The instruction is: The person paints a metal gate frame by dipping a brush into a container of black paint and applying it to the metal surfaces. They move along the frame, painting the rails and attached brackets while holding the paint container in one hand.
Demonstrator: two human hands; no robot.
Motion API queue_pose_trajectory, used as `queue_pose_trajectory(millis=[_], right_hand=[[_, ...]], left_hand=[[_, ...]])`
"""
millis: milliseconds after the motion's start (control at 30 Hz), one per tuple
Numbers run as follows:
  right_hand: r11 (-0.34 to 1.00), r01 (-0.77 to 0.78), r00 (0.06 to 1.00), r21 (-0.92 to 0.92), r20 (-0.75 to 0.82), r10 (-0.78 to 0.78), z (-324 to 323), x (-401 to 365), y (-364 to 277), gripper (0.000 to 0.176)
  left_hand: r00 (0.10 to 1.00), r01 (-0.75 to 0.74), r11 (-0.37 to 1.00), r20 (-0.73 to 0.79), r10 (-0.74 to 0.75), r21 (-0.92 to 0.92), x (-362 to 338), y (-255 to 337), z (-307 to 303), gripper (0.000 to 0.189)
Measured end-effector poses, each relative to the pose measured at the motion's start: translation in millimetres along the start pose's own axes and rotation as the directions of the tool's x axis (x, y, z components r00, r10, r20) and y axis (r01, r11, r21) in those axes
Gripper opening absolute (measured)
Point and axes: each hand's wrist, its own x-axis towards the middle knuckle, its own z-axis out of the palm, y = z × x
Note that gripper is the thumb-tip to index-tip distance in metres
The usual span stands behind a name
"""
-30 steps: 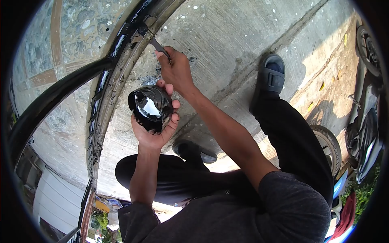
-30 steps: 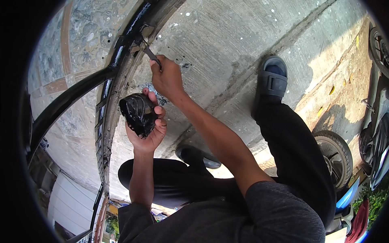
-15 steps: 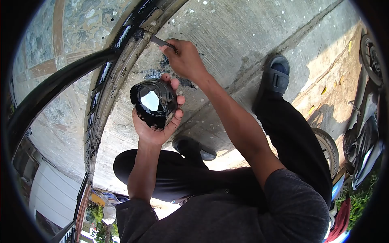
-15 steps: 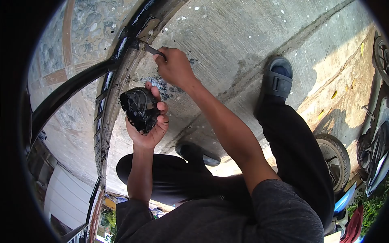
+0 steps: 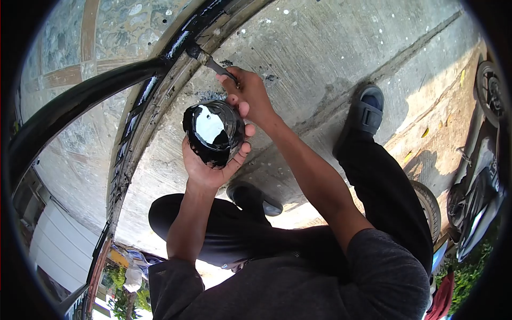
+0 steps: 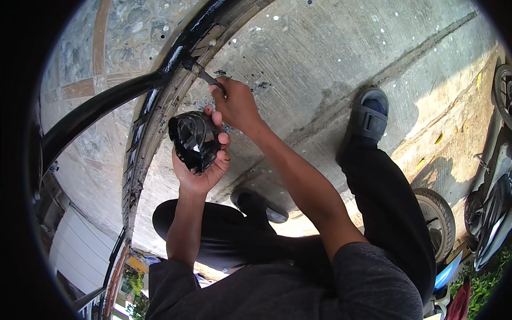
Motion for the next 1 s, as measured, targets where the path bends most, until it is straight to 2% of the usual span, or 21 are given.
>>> queue_pose_trajectory(millis=[33,133,233,333,367,500,600,633,733,833,967,1000], right_hand=[[0.993,0.097,0.995,-0.07,-0.01,-0.098,-8.7,7.2,-0.1,0.024],[0.997,0.076,0.99,0.018,-0.12,-0.074,-45.2,28.3,-7.2,0.025],[0.981,0.125,0.949,0.147,-0.308,-0.075,-46.4,32.5,-10.1,0.024],[0.982,0.155,0.942,0.112,-0.317,-0.113,-23.9,31.6,-0.4,0.023],[0.983,0.141,0.955,0.116,-0.279,-0.104,-15.5,26.8,0.6,0.021],[0.982,0.081,0.936,0.169,-0.351,-0.017,-17.2,14.5,-11.0,0.023],[0.989,0.128,0.955,0.078,-0.278,-0.102,-16.7,22.2,-9.0,0.024],[0.99,0.094,0.966,0.106,-0.251,-0.065,-17.2,21.4,-10.1,0.025],[0.967,0.1,0.92,0.233,-0.392,-0.001,-19.4,19.9,-14.5,0.025],[0.993,0.115,0.954,0.018,-0.282,-0.105,-13.6,20.8,-11.8,0.025],[0.975,0.128,0.93,0.18,-0.362,-0.056,-1.4,7.1,-8.5,0.022],[0.982,0.082,0.951,0.168,-0.309,-0.026,4.6,3.9,-7.6,0.022]], left_hand=[[1.0,-0.024,1.0,0.003,0.024,-0.01,0.3,-2.6,0.2,0.057],[0.998,-0.062,0.997,0.03,0.063,-0.043,-0.1,-4.5,-6.6,0.07],[0.998,-0.054,0.997,0.015,0.055,-0.056,-0.9,-5.4,-5.2,0.073],[0.999,-0.038,0.997,-0.021,0.036,-0.064,0.4,-3.7,-5.1,0.075],[0.999,-0.042,0.997,-0.013,0.041,-0.062,1.4,-4.2,-4.6,0.075],[0.998,-0.062,0.996,0.011,0.063,-0.064,0.7,-6.3,-4.5,0.075],[0.998,-0.055,0.997,0.027,0.057,-0.053,1.0,-7.3,-7.4,0.075],[0.998,-0.051,0.998,0.031,0.052,-0.045,1.2,-6.9,-7.9,0.075],[0.999,-0.042,0.998,0.009,0.042,-0.057,-0.6,-5.7,-7.1,0.077],[0.998,-0.045,0.997,0.033,0.047,-0.063,0.4,-7.4,-9.3,0.077],[0.997,-0.047,0.999,0.051,0.049,-0.024,0.4,-8.4,-5.6,0.068],[0.999,-0.034,0.999,0.023,0.034,-0.014,-1.0,-7.7,0.7,0.063]])
